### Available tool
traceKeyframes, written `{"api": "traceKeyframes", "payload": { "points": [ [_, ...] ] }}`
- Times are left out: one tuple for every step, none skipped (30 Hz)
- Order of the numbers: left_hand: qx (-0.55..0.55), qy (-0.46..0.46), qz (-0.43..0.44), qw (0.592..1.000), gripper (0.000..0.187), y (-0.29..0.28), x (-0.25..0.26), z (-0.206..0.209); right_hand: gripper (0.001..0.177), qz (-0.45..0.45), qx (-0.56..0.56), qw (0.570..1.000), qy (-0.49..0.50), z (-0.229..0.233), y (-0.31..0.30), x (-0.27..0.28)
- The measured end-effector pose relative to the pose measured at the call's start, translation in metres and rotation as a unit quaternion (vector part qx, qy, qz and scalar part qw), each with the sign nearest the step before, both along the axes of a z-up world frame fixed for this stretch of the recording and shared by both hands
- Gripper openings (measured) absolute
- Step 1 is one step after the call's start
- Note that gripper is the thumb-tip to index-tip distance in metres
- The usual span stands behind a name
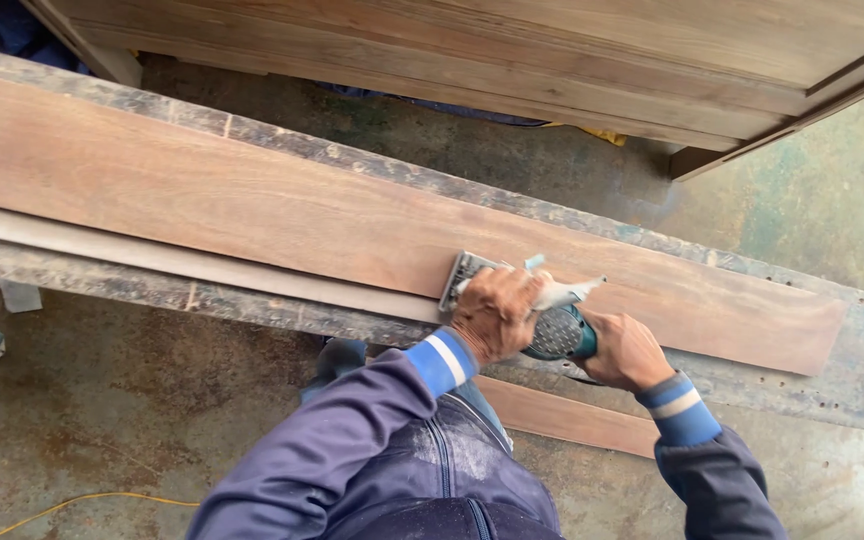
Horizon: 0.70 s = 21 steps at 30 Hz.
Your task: The recorder is sanding wood boards manually with sandpaper and using an electric sander.
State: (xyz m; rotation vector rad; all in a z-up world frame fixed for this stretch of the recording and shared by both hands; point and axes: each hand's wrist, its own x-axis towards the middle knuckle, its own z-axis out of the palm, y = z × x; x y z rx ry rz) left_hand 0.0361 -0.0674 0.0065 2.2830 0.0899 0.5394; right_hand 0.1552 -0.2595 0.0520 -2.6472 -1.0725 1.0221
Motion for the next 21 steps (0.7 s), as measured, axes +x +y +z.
{"api": "traceKeyframes", "payload": {
  "points": [
    [0.000,-0.001,-0.001,1.000,0.039,-0.012,0.007,0.001,0.038,-0.001,0.000,1.000,-0.001,-0.003,-0.016,0.006],
    [-0.007,-0.013,-0.005,1.000,0.037,-0.022,0.015,0.002,0.036,-0.013,-0.009,1.000,-0.001,-0.006,-0.030,0.012],
    [-0.013,-0.025,-0.010,1.000,0.036,-0.033,0.022,0.004,0.035,-0.025,-0.018,1.000,-0.001,-0.009,-0.044,0.018],
    [-0.013,-0.026,-0.008,1.000,0.036,-0.045,0.030,0.001,0.035,-0.023,-0.018,1.000,-0.002,-0.013,-0.059,0.026],
    [-0.008,-0.015,-0.025,1.000,0.034,-0.056,0.038,-0.002,0.032,-0.030,-0.037,0.999,-0.003,-0.017,-0.074,0.033],
    [-0.002,-0.004,-0.041,0.999,0.032,-0.066,0.045,-0.004,0.030,-0.035,-0.056,0.998,-0.005,-0.021,-0.087,0.040],
    [-0.002,-0.005,-0.038,0.999,0.032,-0.076,0.054,-0.004,0.030,-0.033,-0.055,0.998,-0.005,-0.024,-0.098,0.049],
    [0.004,0.000,-0.051,0.999,0.032,-0.084,0.062,-0.004,0.030,-0.032,-0.083,0.996,-0.015,-0.027,-0.109,0.058],
    [0.010,0.006,-0.063,0.998,0.031,-0.093,0.070,-0.004,0.030,-0.032,-0.111,0.993,-0.024,-0.030,-0.120,0.067],
    [0.011,0.005,-0.061,0.998,0.031,-0.098,0.080,-0.003,0.030,-0.030,-0.110,0.993,-0.026,-0.031,-0.127,0.076],
    [0.003,-0.002,-0.061,0.998,0.032,-0.103,0.089,-0.001,0.031,-0.043,-0.112,0.993,-0.019,-0.033,-0.134,0.086],
    [-0.005,-0.008,-0.059,0.998,0.032,-0.108,0.098,0.000,0.033,-0.056,-0.115,0.992,-0.012,-0.035,-0.140,0.095],
    [-0.004,-0.009,-0.057,0.998,0.032,-0.113,0.108,-0.004,0.033,-0.054,-0.114,0.992,-0.014,-0.035,-0.143,0.104],
    [-0.002,0.013,-0.060,0.998,0.031,-0.117,0.118,-0.007,0.034,-0.052,-0.098,0.994,-0.016,-0.036,-0.145,0.113],
    [0.000,0.036,-0.062,0.997,0.029,-0.120,0.127,-0.011,0.036,-0.051,-0.082,0.995,-0.019,-0.036,-0.146,0.121],
    [0.001,0.036,-0.059,0.998,0.029,-0.119,0.133,-0.013,0.036,-0.048,-0.082,0.995,-0.019,-0.035,-0.142,0.127],
    [0.000,0.017,-0.045,0.999,0.029,-0.118,0.138,-0.015,0.036,-0.052,-0.079,0.995,-0.017,-0.034,-0.138,0.132],
    [0.002,-0.003,-0.029,1.000,0.029,-0.115,0.144,-0.018,0.036,-0.054,-0.073,0.996,-0.016,-0.033,-0.131,0.138],
    [0.004,-0.004,-0.025,1.000,0.029,-0.111,0.146,-0.018,0.036,-0.050,-0.071,0.996,-0.016,-0.031,-0.124,0.140],
    [0.003,0.009,-0.023,1.000,0.027,-0.104,0.148,-0.019,0.036,-0.042,-0.064,0.997,-0.014,-0.030,-0.115,0.143],
    [0.003,0.021,-0.020,1.000,0.026,-0.097,0.148,-0.019,0.036,-0.033,-0.056,0.998,-0.012,-0.028,-0.105,0.145]
  ]
}}
